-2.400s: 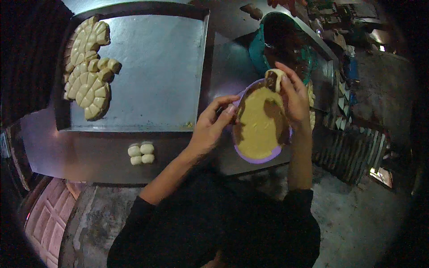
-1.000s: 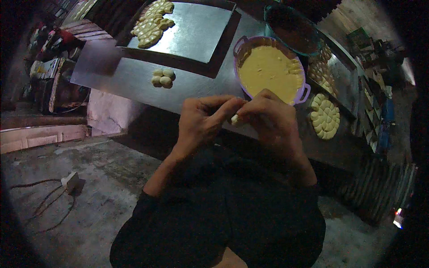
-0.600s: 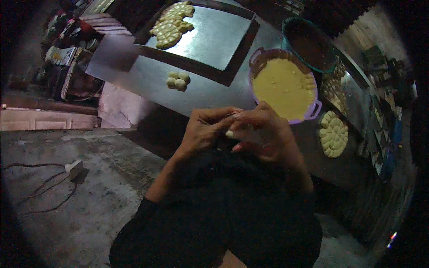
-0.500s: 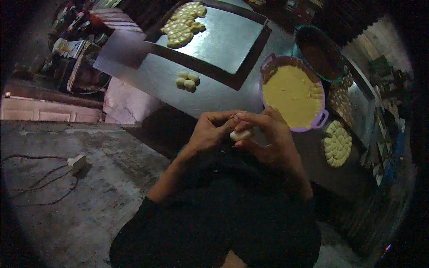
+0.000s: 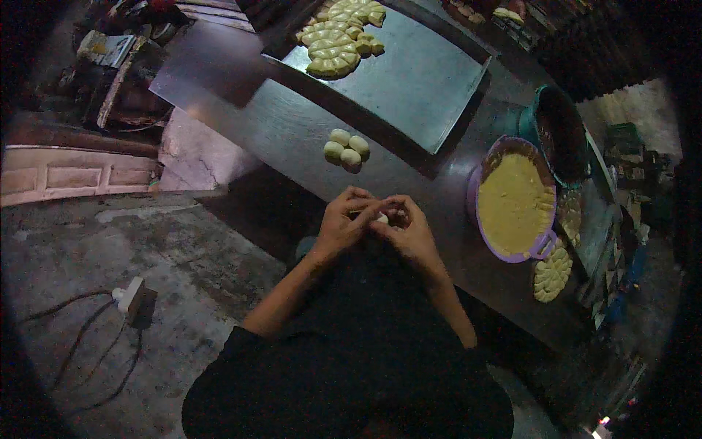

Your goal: The person prepares bread by taking pieces of dough, filling them with a dark paste, and shaping them into rounds which are then placed on trays for proofing.

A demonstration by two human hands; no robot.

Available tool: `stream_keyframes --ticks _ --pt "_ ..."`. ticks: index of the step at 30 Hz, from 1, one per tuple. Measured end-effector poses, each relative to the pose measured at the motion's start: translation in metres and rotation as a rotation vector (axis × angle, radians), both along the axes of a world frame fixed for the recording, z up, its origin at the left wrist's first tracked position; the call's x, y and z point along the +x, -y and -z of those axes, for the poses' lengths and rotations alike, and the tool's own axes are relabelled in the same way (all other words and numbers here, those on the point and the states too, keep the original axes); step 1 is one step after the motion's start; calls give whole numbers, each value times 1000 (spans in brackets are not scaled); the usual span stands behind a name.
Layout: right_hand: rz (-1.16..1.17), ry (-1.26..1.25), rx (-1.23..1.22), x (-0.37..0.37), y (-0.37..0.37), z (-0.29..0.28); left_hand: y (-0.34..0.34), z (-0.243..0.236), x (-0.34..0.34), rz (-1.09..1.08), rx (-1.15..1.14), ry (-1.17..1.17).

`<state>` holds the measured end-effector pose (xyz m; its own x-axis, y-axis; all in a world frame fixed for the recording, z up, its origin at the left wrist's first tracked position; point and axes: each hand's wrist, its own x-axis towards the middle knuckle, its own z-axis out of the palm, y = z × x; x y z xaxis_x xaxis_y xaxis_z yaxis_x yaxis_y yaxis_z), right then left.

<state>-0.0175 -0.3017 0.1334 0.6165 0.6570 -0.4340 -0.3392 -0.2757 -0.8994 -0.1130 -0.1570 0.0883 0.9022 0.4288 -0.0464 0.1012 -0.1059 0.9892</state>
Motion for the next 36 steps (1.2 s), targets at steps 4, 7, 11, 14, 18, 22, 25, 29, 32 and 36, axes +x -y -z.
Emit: stream_keyframes --ticks 4,7,11,14,18,22,25,29,32,36 --pt "142 477 -206 13 -46 85 -55 38 10 -321 -270 -180" --pt "195 756 -427 22 -72 87 -108 27 23 -298 -340 -260" --pt "147 665 -497 21 -96 95 -160 40 30 -267 -292 -266" --pt "148 791 -565 22 -98 94 -185 43 38 -250 -265 -213" --pt "156 874 -589 37 -127 56 -206 42 34 -244 -221 -253" --pt "-34 1003 -391 91 -211 32 -220 48 19 -234 -151 -336" --pt "-216 1212 -259 136 -304 37 -229 47 1 -250 -31 -320" --pt "-303 1511 -128 191 -410 70 -234 31 -22 -248 185 -337" --pt "-373 1656 -220 219 -448 102 -240 37 -49 -154 467 -360" --pt "-375 1588 -176 235 -445 106 -233 26 -67 -149 587 -332"
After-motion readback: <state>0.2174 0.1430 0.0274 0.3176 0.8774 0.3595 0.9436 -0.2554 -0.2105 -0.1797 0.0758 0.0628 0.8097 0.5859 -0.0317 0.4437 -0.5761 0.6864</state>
